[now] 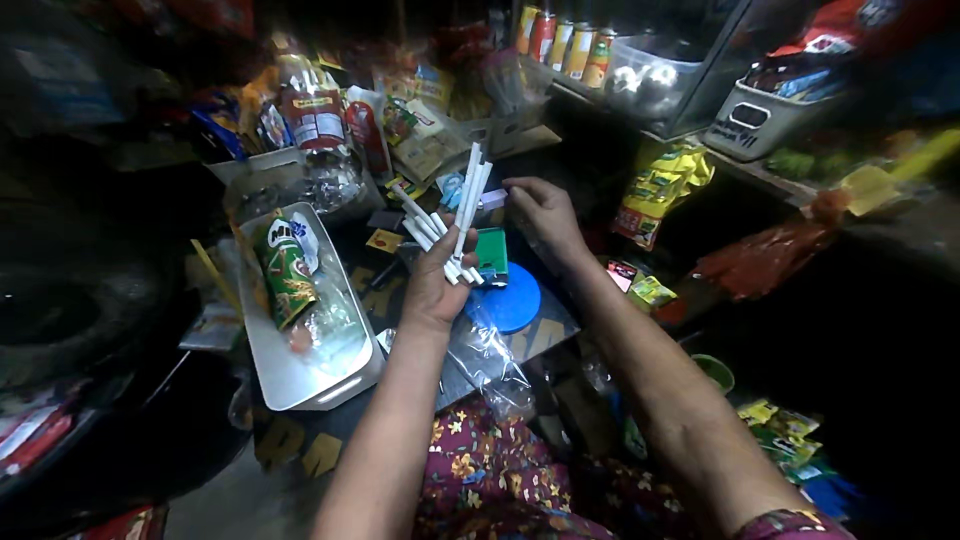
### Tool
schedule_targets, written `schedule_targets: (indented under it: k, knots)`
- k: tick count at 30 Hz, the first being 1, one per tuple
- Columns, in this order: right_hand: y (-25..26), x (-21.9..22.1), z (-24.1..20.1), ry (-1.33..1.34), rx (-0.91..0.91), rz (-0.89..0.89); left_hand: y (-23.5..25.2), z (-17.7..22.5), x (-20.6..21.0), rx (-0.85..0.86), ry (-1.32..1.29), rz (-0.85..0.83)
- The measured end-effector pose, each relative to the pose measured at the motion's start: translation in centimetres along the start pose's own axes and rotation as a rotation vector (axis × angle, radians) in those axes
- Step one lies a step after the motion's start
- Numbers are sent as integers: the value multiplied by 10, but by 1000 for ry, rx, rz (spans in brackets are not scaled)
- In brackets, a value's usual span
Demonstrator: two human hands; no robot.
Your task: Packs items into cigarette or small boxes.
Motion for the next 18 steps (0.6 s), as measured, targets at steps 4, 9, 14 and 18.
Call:
schedule_targets:
  k: [4, 9, 14, 18]
  knots:
    - [-18, 21, -27, 407, 64, -90, -1, -1, 0, 14, 69, 34]
    - [-31, 44, -30, 409, 164, -68, 1, 0, -4, 48, 96, 37]
    - [-41, 54, -28, 474, 203, 9, 0, 1, -4, 60, 119, 52]
    - [-46, 54, -34, 433, 211, 108, -3, 4, -8, 95, 129, 133]
Point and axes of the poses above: each hand's wrist, its own y-axis towards the middle knuckle, its own x-axis out of the palm, z = x × y, the point moved 10 cm from there along y, towards the middle knuckle, and after that the axes turned 9 degrees about y, right-handed, at the moved point
